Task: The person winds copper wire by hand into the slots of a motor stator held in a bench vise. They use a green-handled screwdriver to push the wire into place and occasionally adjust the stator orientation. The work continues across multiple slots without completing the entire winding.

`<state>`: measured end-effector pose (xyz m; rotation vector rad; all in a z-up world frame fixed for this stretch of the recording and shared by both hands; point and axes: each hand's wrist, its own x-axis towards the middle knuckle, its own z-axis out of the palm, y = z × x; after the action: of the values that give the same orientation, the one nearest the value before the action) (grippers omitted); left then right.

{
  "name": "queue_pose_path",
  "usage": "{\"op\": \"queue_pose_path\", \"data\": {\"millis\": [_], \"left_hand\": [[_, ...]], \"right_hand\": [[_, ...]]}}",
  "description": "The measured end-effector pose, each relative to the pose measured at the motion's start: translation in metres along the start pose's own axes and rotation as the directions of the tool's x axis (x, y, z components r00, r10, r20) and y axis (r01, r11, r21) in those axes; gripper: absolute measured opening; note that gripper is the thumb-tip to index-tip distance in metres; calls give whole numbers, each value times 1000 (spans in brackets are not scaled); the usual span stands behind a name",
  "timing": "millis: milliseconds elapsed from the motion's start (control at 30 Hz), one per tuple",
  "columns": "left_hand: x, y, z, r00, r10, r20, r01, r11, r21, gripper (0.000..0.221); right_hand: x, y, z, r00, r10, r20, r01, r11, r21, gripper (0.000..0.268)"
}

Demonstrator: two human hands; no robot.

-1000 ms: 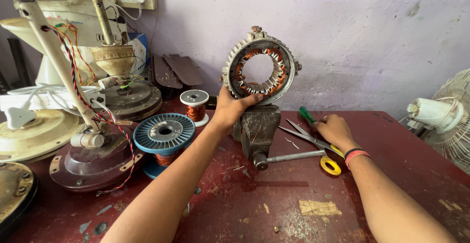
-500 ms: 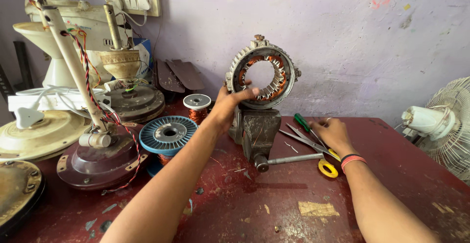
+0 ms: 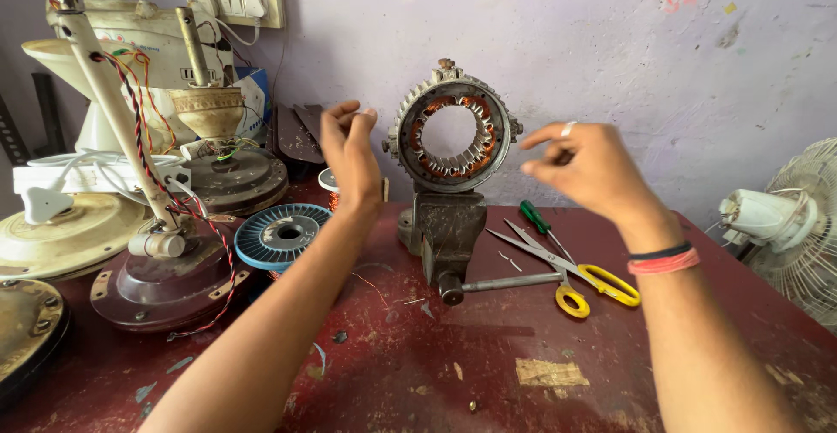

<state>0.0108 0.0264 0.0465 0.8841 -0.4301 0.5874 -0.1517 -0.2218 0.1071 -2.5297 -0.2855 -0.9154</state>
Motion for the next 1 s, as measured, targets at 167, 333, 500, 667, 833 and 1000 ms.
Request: {"op": "queue_pose_path", "data": {"millis": [167,333,500,667,833,1000], "left_hand": [[25,43,-15,973,50,227,-108,961,253,20],[21,89,-14,733,-260,628,-96,875,475,37],[1,103,-2,499,-399,769,-382,696,608,52],[-11,110,5,315,-580,751,-477,587,654,72],[-21,117,9,270,-712,648,-439,508,741,84],[-28,113,12,271,-754,599,-351,502,791,82]], "right_hand": [[-2,-46,25,960,-188,206,192,981,2,42],[-4,-51,42,931,-320,172,346,926,-148,34],[-4,-45,49,892,-434,127,452,861,-234,27],[-6,-48,54,919,-359,166,393,877,-276,18],[-8,-51,55,904,-404,142,428,862,-272,19],[-8,-51,54,900,-423,105,435,866,-244,13]]}}
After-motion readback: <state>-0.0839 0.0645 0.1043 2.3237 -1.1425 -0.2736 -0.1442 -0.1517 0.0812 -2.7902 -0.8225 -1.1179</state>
